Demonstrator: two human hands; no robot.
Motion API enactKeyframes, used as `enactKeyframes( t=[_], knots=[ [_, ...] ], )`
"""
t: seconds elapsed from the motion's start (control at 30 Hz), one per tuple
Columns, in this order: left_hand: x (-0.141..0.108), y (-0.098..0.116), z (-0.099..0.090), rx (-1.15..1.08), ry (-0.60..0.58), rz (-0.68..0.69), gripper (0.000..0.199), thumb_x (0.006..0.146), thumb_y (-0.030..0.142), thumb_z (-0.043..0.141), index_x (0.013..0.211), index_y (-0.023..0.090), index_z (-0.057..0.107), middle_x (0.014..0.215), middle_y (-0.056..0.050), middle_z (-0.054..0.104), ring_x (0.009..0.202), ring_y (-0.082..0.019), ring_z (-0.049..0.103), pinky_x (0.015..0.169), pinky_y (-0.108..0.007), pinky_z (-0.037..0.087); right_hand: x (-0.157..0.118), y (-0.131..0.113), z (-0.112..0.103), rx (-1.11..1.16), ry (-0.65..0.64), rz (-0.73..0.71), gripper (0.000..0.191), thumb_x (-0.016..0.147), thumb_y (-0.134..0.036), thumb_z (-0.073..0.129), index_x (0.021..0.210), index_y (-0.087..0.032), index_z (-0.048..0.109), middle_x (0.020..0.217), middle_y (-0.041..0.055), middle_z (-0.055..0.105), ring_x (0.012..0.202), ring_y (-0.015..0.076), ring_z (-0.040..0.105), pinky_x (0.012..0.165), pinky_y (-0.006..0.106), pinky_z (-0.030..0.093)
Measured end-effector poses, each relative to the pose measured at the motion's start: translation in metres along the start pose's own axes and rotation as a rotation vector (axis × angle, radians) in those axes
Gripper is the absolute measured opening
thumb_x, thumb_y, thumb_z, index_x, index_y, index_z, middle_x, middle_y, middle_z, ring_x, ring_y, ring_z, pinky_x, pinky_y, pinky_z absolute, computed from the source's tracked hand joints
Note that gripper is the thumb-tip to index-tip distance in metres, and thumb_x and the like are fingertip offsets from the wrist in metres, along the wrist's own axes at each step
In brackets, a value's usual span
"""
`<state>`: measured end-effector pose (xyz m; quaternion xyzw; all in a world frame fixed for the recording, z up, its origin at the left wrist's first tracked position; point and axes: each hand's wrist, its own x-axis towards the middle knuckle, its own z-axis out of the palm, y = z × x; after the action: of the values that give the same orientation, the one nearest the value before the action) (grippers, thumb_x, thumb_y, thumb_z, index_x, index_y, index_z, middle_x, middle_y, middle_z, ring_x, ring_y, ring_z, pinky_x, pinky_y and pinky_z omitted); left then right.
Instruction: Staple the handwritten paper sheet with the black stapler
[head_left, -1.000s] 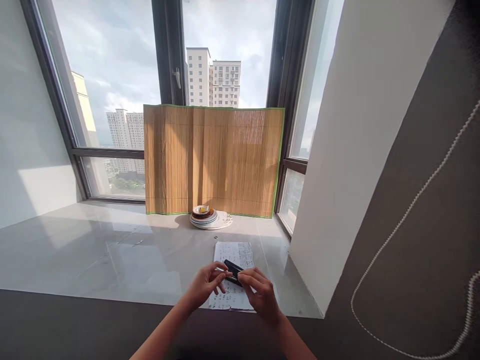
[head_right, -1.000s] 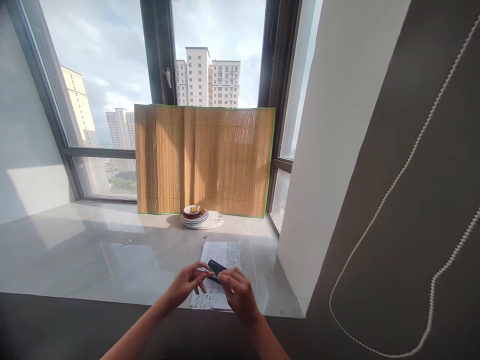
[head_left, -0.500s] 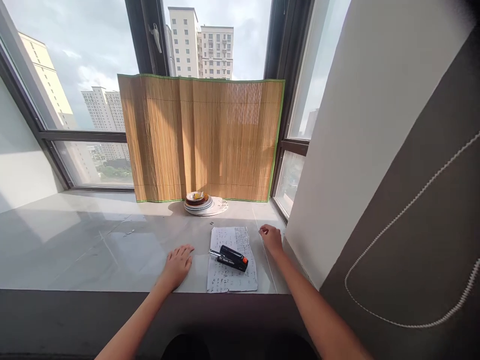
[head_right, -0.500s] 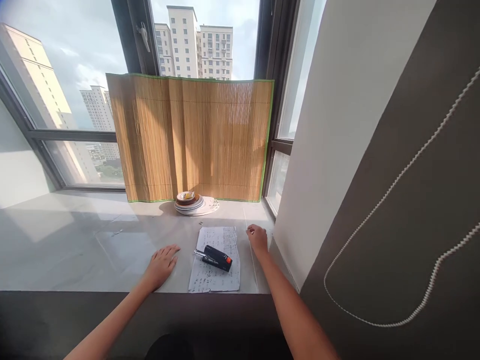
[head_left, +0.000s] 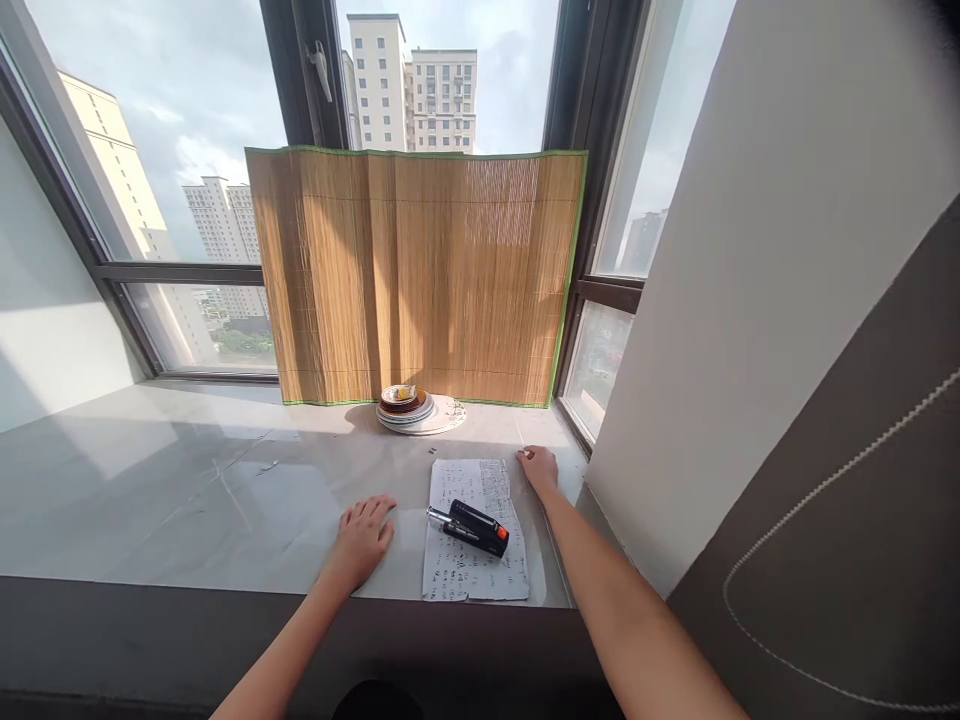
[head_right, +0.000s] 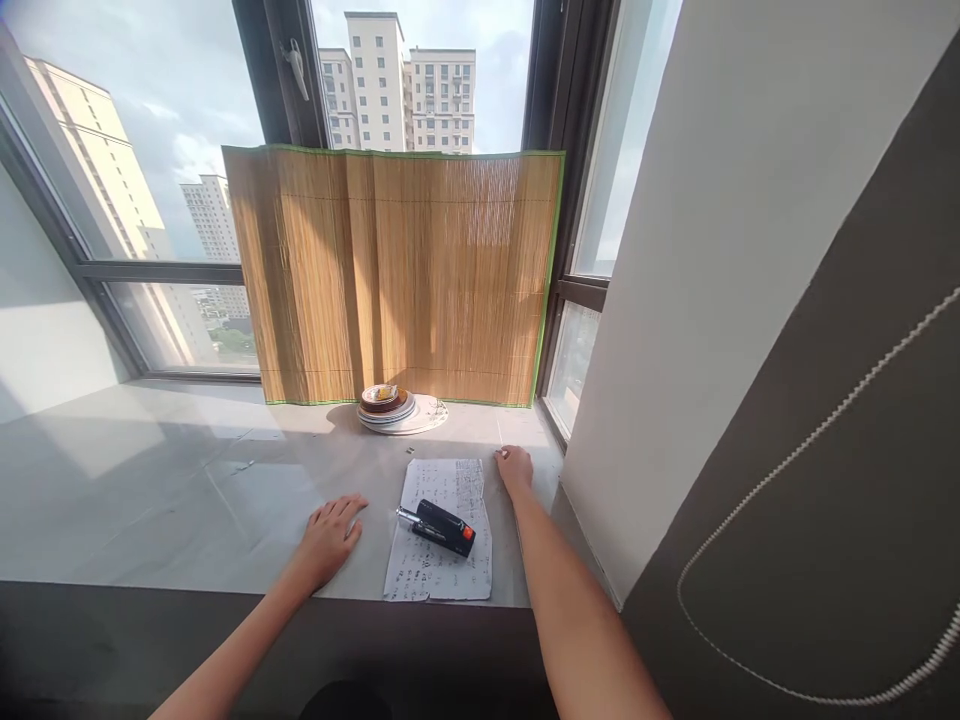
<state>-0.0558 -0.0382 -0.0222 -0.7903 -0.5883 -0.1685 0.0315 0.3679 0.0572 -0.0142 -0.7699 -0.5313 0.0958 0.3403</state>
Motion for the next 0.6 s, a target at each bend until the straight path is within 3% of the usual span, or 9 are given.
enactKeyframes(
  t=[0.13,0.23,0.3,0.4,0.53,0.6],
  knots=[
    [0.0,0.0,0.0,-0.006,0.005,0.01,0.04,0.1,0.024,0.048,0.136,0.027,0.067,0.149,-0.008,0.064,0.134,-0.028,0.058,0.115,-0.049,0.038,-0.007,0.005,-0.008,-0.042,0.011,-0.017,0.028,0.095,-0.028,0.063,0.118,-0.017,0.074,0.098,0.0087,0.078,0.092,0.0218,0.072,0.076,0.026,0.047],
    [-0.002,0.001,-0.001,-0.017,-0.01,0.003,0.04,0.101,0.024,0.048,0.136,0.026,0.067,0.149,-0.008,0.063,0.134,-0.029,0.057,0.115,-0.049,0.038,-0.023,0.006,-0.014,-0.188,-0.065,-0.103,0.021,0.098,-0.028,0.058,0.096,-0.016,0.075,0.092,0.009,0.075,0.087,0.0212,0.069,0.074,0.027,0.044],
    [-0.003,0.002,-0.003,-0.029,-0.025,-0.006,0.039,0.101,0.024,0.047,0.135,0.027,0.067,0.149,-0.008,0.063,0.134,-0.029,0.057,0.116,-0.049,0.037,-0.042,0.004,-0.015,-0.241,-0.105,-0.163,0.026,0.1,-0.029,0.058,0.082,-0.016,0.073,0.092,0.0109,0.073,0.09,0.0228,0.067,0.078,0.029,0.043],
    [0.002,0.004,-0.008,-0.02,-0.051,-0.01,0.035,0.102,0.024,0.048,0.13,0.027,0.068,0.143,-0.009,0.066,0.132,-0.028,0.058,0.113,-0.048,0.039,-0.077,-0.001,-0.013,-0.304,-0.065,-0.206,0.029,0.103,-0.025,0.049,0.092,-0.013,0.073,0.107,0.0177,0.069,0.106,0.0292,0.064,0.087,0.036,0.043],
    [0.038,0.009,-0.017,0.041,-0.17,-0.05,0.034,0.105,0.019,0.037,0.112,0.017,0.07,0.114,-0.015,0.073,0.116,-0.031,0.065,0.099,-0.045,0.049,-0.115,-0.005,-0.014,-0.418,-0.003,-0.247,0.03,0.105,-0.021,0.042,0.104,-0.012,0.07,0.111,0.0197,0.066,0.108,0.0313,0.061,0.089,0.04,0.042],
    [0.065,0.011,-0.018,0.031,-0.193,-0.05,0.032,0.103,0.016,0.038,0.113,0.014,0.069,0.113,-0.017,0.072,0.112,-0.031,0.067,0.095,-0.043,0.051,-0.122,-0.006,-0.017,-0.434,-0.017,-0.246,0.029,0.105,-0.022,0.042,0.102,-0.014,0.069,0.109,0.0183,0.065,0.107,0.0307,0.061,0.088,0.04,0.042]
  ],
)
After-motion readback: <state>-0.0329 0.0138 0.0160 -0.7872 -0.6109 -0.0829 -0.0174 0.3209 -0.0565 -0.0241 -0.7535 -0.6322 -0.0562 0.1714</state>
